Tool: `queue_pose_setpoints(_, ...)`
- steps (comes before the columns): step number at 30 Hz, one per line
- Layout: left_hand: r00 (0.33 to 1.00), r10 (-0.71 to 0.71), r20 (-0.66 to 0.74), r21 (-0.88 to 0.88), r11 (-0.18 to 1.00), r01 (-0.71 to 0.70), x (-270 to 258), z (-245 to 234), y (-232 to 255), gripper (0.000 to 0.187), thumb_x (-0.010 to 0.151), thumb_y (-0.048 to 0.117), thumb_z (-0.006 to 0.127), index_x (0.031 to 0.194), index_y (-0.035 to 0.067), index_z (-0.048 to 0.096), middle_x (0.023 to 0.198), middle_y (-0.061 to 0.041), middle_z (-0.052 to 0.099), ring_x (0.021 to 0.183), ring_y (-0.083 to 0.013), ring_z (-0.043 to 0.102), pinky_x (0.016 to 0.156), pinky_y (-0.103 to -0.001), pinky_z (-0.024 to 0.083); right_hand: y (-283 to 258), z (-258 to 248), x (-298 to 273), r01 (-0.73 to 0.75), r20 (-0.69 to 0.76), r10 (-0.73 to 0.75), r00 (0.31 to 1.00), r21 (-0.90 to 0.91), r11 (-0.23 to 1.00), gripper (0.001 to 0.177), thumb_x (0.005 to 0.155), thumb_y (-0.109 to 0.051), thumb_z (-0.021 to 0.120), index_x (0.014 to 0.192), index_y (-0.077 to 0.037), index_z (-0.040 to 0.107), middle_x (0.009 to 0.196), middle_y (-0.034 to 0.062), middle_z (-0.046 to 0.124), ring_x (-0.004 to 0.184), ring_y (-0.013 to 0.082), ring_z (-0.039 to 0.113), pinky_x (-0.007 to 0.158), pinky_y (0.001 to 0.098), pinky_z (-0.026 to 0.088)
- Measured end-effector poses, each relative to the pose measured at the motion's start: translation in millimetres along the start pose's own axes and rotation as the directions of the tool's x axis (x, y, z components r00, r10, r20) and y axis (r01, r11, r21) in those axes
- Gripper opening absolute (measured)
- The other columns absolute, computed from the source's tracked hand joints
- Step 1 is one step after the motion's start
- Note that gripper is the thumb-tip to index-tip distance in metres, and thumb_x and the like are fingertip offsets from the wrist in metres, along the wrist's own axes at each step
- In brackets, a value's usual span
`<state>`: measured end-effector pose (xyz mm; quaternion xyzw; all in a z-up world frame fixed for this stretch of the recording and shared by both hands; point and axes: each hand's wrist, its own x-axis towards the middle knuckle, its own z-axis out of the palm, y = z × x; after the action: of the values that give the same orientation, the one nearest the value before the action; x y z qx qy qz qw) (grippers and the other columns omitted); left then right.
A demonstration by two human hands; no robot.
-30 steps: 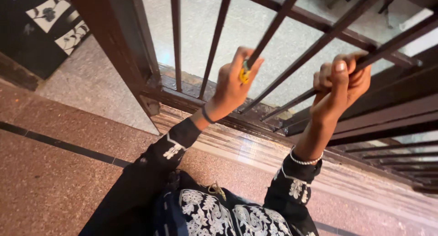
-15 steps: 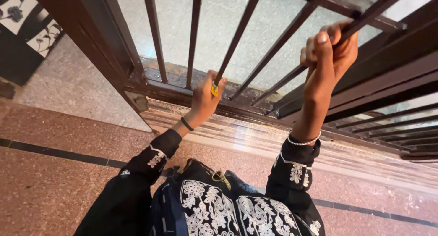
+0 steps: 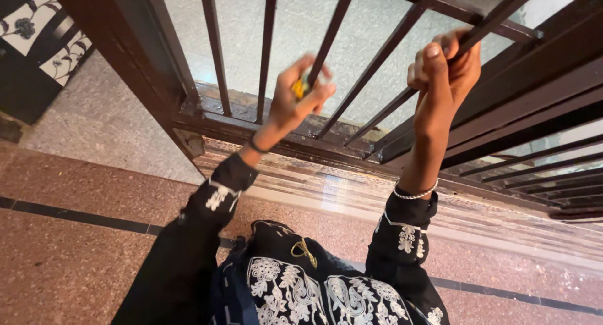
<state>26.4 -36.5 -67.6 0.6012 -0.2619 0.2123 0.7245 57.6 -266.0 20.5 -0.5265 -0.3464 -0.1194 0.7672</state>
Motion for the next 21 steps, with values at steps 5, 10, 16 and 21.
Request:
queue_pose_setpoints(5,0.992,0.124,0.009,-0.130,0.984,-0.121,46,4,37,0.028,0.101,0.030,0.071,0.110,0.006,0.059,0.075,0.002,0.057,0.055,-0.0054,0.050,0.047,-0.022,0.041,-3,2,-1,-0.007,-0.006,0.007,1.000,0.002,1.000,0.022,0.117,-0.003,0.059,0.105,-0.010,0.041,0.084,-0.0013,0.041,0.057,0.0020,0.030,0.050,0.0192,0.023)
queue_pose_setpoints(10,0.994,0.017,-0.107,-0.045,0.999,-0.022,14,11,7,0.029,0.108,0.035,0.067,0.101,0.007,0.061,0.078,0.005,0.053,0.064,-0.0029,0.045,0.055,-0.022,0.033,-1,1,-1,-0.014,-0.022,0.014,1.000,0.020,1.000,0.022,0.116,-0.002,0.058,0.104,-0.009,0.041,0.085,-0.0015,0.041,0.058,0.0021,0.031,0.051,0.0197,0.024)
queue_pose_setpoints(16,0.981,-0.142,-0.133,0.112,0.981,0.157,-49,-8,-42,0.040,0.106,0.043,0.060,0.093,0.005,0.059,0.064,0.005,0.051,0.054,-0.0025,0.047,0.048,-0.021,0.037,0,4,0,-0.007,-0.069,0.009,0.998,0.035,0.999,0.021,0.114,-0.002,0.058,0.104,-0.010,0.042,0.083,-0.0017,0.041,0.058,0.0023,0.031,0.050,0.0189,0.023)
queue_pose_setpoints(21,0.983,-0.151,-0.103,0.156,0.974,0.166,-87,-20,-65,0.060,0.110,0.060,0.039,0.094,0.006,0.060,0.064,0.003,0.053,0.056,-0.0049,0.054,0.052,-0.021,0.041,2,9,1,-0.015,-0.113,0.020,0.993,0.049,0.999,0.020,0.111,-0.004,0.060,0.105,-0.011,0.042,0.081,-0.0023,0.040,0.055,0.0016,0.030,0.048,0.0184,0.022)
